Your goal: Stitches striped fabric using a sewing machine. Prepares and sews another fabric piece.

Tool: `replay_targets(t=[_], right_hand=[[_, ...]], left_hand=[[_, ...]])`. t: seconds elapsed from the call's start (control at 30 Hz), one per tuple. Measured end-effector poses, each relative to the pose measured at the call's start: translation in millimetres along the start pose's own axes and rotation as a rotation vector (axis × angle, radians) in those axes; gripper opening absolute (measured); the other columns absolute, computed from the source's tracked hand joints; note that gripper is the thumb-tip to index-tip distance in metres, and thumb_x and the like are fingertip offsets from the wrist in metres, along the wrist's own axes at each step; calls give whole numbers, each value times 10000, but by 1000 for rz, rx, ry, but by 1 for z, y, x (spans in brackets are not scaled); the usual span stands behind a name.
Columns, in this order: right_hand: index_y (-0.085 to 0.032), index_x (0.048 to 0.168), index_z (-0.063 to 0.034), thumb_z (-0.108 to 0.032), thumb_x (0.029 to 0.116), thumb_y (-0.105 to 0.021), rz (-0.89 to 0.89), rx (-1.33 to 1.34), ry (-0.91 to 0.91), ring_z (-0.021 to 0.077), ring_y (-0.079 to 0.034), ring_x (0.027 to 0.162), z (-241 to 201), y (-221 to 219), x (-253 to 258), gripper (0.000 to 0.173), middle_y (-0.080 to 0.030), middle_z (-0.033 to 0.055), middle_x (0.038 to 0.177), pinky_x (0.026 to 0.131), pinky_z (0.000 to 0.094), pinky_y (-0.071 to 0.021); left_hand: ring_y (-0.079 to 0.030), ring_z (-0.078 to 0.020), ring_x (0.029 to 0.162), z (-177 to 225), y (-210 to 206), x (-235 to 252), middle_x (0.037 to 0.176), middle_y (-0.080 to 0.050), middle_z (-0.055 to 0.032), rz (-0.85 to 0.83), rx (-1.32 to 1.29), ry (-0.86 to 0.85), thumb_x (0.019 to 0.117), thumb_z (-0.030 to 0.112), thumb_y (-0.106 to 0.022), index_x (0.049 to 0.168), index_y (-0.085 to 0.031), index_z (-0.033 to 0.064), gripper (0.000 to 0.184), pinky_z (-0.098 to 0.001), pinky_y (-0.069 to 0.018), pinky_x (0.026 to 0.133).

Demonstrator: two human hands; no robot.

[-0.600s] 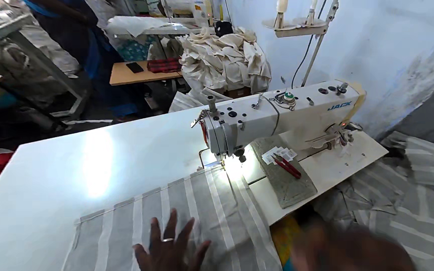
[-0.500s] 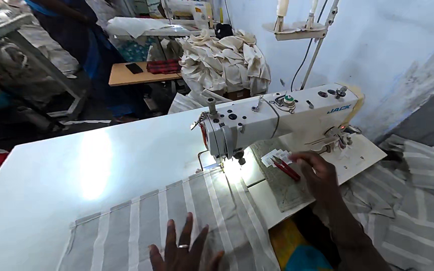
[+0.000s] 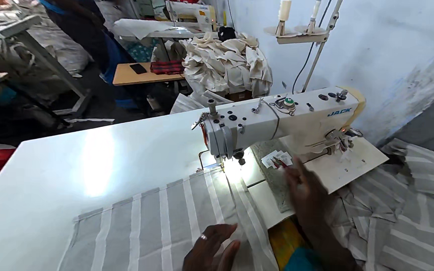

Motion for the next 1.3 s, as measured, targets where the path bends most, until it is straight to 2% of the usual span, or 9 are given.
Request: replay_targets(t=[0.13,0.2,0.3,0.47,0.53,0.7,0.8,0.93,1.3], right_hand=[[-607,1341,-104,-237,996,-680,-24,390,168,80,-728,882,-81,7,-48,376,-779,12,1003,758,233,-607],[-557,1388,-101,-200,992,-680,-39,480,190,69,-720,928,-94,10,-56,427,-776,10,1058,787,208,-599],[-505,1470,-101,-179,971,-713,-88,616,153,68,-722,941,-96,18,-54,546,-771,2,1099,784,209,-611],[-405,1542,-46,-276,923,-771,-302,797,43,81,-701,1009,-95,27,-37,755,-736,21,1164,749,195,-600],[-347,1559,-7,-211,910,-779,-429,943,-28,79,-715,905,-97,30,-31,806,-753,26,1071,716,210,-605],[-374,1538,-20,-80,902,-764,-483,1078,-164,73,-688,730,-102,34,-28,748,-717,21,902,636,206,-600],[-369,1524,23,-43,886,-768,-428,1090,-177,77,-692,748,-103,32,-31,755,-713,29,913,640,214,-609],[-352,1520,38,-35,867,-775,-411,1099,-208,53,-675,717,-105,32,-32,782,-705,9,900,607,198,-594],[-324,1542,18,-46,891,-765,-470,1184,-281,83,-690,747,-100,28,-29,789,-709,31,923,625,218,-604]], left_hand=[[-737,-108,895,22,-23,17,1050,-754,-51,199,-533,98,977,181,-681,1165,-700,-35,287,-284,-635,821],[-740,-105,767,29,-23,16,872,-766,-28,293,-749,204,950,68,-683,1001,-741,1,102,-288,-641,755],[-747,-132,716,33,-13,8,811,-766,-70,301,-887,320,981,15,-607,912,-736,6,147,-295,-643,719],[-750,-96,727,41,-2,-4,806,-765,-2,230,-827,280,1015,29,-560,891,-689,68,184,-274,-641,724],[-737,-55,757,40,-1,-6,826,-746,52,209,-689,175,1034,82,-555,907,-671,80,172,-257,-639,746],[-695,-26,910,30,1,-8,974,-706,-1,166,-397,-57,1095,249,-469,990,-682,28,325,-235,-607,834],[-705,-36,893,33,1,-5,1017,-725,31,209,-468,-50,1002,322,-648,1067,-705,87,250,-230,-619,802],[-738,-63,810,39,2,-2,922,-760,39,240,-593,42,960,115,-694,995,-744,68,76,-257,-647,755],[-740,-64,758,38,3,4,868,-760,44,228,-665,108,960,104,-692,938,-746,86,61,-253,-649,717]])
Point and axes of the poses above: each hand's wrist, its own x-axis towards the middle knuckle, its own y-axis out of the back of the hand, z = x × y, the point moved 1 cm from there along x, towards the middle knuckle
